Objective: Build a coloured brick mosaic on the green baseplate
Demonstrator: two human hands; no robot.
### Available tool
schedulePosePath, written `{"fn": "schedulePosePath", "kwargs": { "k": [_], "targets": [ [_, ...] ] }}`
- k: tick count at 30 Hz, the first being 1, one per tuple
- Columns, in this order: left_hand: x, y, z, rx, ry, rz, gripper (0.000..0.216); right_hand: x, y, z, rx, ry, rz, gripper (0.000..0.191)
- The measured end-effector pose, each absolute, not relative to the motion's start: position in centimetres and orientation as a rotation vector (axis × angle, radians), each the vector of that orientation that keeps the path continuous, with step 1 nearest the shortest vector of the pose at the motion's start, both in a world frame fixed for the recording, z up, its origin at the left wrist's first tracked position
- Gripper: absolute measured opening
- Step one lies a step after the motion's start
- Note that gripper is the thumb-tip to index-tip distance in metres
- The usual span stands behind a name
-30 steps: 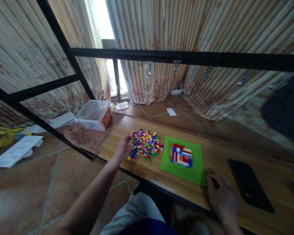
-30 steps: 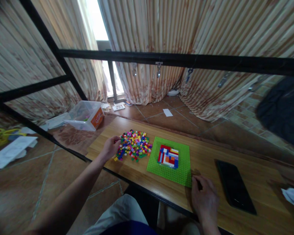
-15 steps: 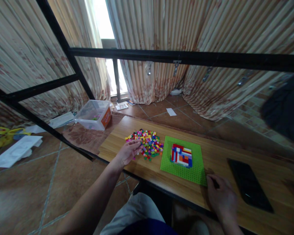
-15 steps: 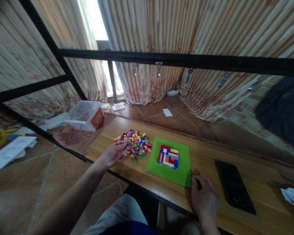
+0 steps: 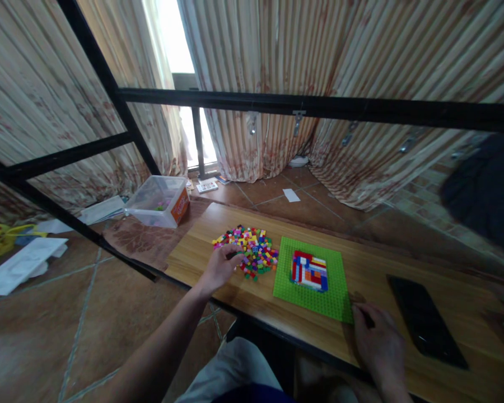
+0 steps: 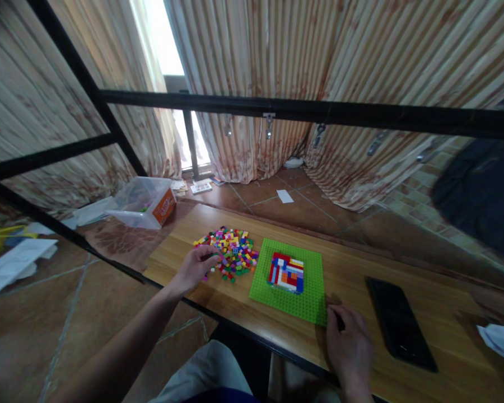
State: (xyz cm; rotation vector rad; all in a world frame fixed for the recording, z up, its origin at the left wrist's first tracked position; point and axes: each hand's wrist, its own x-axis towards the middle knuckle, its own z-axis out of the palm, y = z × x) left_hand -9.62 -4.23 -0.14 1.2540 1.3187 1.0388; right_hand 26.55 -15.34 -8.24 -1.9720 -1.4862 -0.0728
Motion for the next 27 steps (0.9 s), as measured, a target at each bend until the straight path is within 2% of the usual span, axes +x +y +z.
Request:
{"fn": "schedulePosePath", "kwargs": {
  "k": [11, 22, 27],
  "targets": [
    [-9.8, -4.5, 0.2, 0.809, 1.115, 1.139, 0.035, 26.8, -15.4, -8.7, -1.985, -1.479, -0.050, 0.045],
    [-9.3, -3.7, -0.6, 0.827, 1.267, 1.286, 0.021, 26.7, -15.4, -8.4, -2.001, -1.462, -0.034, 0.046],
    [-9.1, -2.7, -1.2, 0.896, 1.355, 1.216, 0.022, 26.7, -15.4, -8.5, -1.995, -1.466, -0.036, 0.049]
  ]
}}
